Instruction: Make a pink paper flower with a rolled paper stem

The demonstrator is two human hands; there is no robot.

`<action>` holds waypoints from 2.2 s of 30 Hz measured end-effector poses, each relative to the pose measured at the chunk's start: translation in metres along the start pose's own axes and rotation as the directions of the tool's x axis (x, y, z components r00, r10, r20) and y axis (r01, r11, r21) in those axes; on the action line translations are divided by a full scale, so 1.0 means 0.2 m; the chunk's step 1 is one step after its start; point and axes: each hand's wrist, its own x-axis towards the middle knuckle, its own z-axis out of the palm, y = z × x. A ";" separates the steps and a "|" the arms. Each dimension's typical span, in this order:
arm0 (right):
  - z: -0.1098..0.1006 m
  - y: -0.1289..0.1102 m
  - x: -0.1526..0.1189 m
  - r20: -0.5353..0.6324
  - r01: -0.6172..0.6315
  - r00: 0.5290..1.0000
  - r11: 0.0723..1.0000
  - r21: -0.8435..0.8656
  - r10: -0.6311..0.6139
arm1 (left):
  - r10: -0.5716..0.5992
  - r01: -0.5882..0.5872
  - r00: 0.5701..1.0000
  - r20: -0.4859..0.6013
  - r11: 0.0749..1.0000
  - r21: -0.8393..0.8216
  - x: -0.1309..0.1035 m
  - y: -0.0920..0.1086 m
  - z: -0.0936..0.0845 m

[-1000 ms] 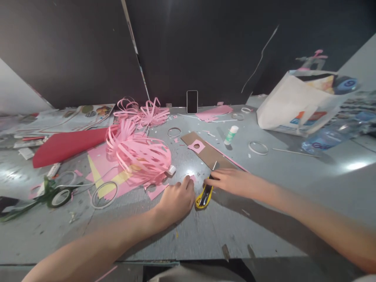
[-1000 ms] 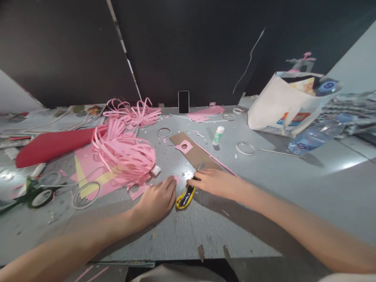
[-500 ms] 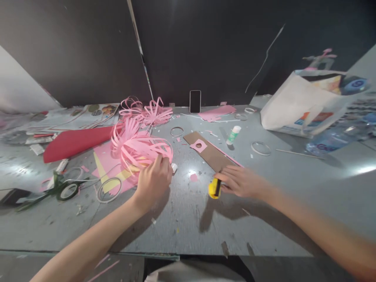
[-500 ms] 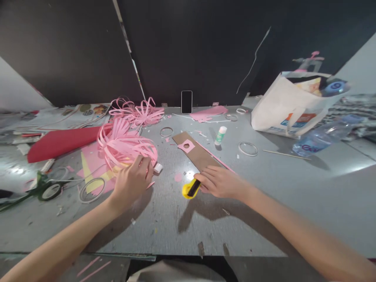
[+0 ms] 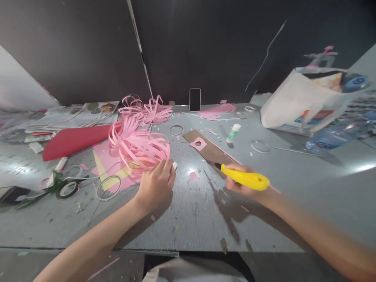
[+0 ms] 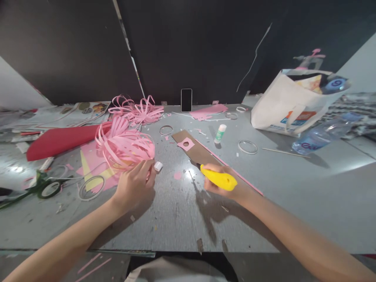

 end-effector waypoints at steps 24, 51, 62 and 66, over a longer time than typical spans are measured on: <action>0.07 -0.06 0.08 -0.185 -0.017 0.982 0.986 0.166 0.048 | -0.200 0.152 0.941 0.273 0.971 0.185 -0.07 0.12 0.01; 0.09 -0.25 0.21 -0.038 -0.255 0.943 0.790 0.557 0.330 | 0.182 -0.205 0.957 0.226 0.975 0.083 0.05 0.15 0.08; 0.22 -0.26 0.29 -0.018 -0.244 0.943 0.727 0.642 0.332 | 0.276 -0.271 0.957 0.092 0.960 -0.064 -0.06 0.15 0.18; 0.23 -0.25 0.25 -0.117 -0.202 0.944 0.823 0.531 0.308 | 0.346 -0.345 0.938 0.008 0.938 -0.016 -0.06 0.13 0.20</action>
